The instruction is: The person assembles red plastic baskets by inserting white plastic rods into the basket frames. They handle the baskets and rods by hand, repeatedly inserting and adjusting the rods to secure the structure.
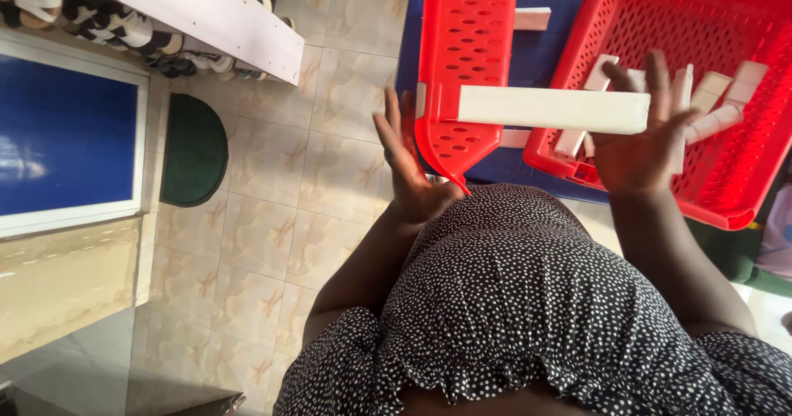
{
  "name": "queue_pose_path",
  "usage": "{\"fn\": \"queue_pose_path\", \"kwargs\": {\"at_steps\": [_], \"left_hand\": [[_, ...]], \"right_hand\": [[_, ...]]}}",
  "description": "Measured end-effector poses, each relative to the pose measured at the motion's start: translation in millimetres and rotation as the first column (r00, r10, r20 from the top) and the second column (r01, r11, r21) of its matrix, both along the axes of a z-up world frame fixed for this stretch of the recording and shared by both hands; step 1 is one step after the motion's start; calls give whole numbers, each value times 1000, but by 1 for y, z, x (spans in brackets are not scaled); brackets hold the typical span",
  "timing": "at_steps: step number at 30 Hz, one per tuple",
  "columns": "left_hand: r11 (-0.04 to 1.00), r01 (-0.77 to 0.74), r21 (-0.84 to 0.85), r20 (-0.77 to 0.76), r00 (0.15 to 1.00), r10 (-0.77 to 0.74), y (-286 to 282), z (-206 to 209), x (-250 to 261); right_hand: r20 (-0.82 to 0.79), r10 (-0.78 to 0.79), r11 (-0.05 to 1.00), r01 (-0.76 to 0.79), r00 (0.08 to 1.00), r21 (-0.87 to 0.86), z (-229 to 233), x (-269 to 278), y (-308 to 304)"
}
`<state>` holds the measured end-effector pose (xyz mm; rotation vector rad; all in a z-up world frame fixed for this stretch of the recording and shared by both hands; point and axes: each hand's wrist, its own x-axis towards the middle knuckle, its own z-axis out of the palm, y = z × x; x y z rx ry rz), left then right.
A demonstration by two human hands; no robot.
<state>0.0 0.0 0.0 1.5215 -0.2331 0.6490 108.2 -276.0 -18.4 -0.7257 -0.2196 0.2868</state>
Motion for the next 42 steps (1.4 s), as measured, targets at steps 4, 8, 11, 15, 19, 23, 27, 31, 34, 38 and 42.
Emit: {"fn": "queue_pose_path", "kwargs": {"at_steps": [4,8,11,15,19,23,27,31,34,38,42], "left_hand": [[974,224,28,-33,974,-223,2,-20,-7],[944,327,-38,-158,931,-329,-2,-28,-12],[934,321,158,-291,919,-267,-2,-27,-11],[948,283,146,-319,921,-226,-8,-30,-12],[978,186,100,-422,897,-128,-6,-45,-14],[999,20,36,-396,918,-4,-4,-64,-24],[939,-224,-261,-536,843,52,3,-77,-27],[904,-289,-315,-504,858,99,16,-87,-29],[902,-399,-167,-359,876,321,30,-101,-19],[741,-489,-461,-300,871,388,58,-114,-1],[662,-418,-622,-194,901,387,88,-105,8]], "right_hand": [[-253,55,969,-113,966,-222,-68,15,-1],[-235,247,788,-335,940,-516,-92,4,16],[-85,453,644,-392,887,-657,-81,0,39],[-193,495,615,-498,847,-611,-57,-8,69],[-88,536,615,-460,839,-640,-45,-6,80],[-66,549,640,-470,833,-608,-52,-7,83],[-219,538,521,-525,814,-672,-72,-6,89],[-226,511,456,-484,830,-747,-92,-3,94],[-283,389,287,-407,877,-867,-98,1,93],[-89,336,199,-163,938,-966,-89,2,81],[-232,166,93,-250,958,-964,-85,-1,73]]}}
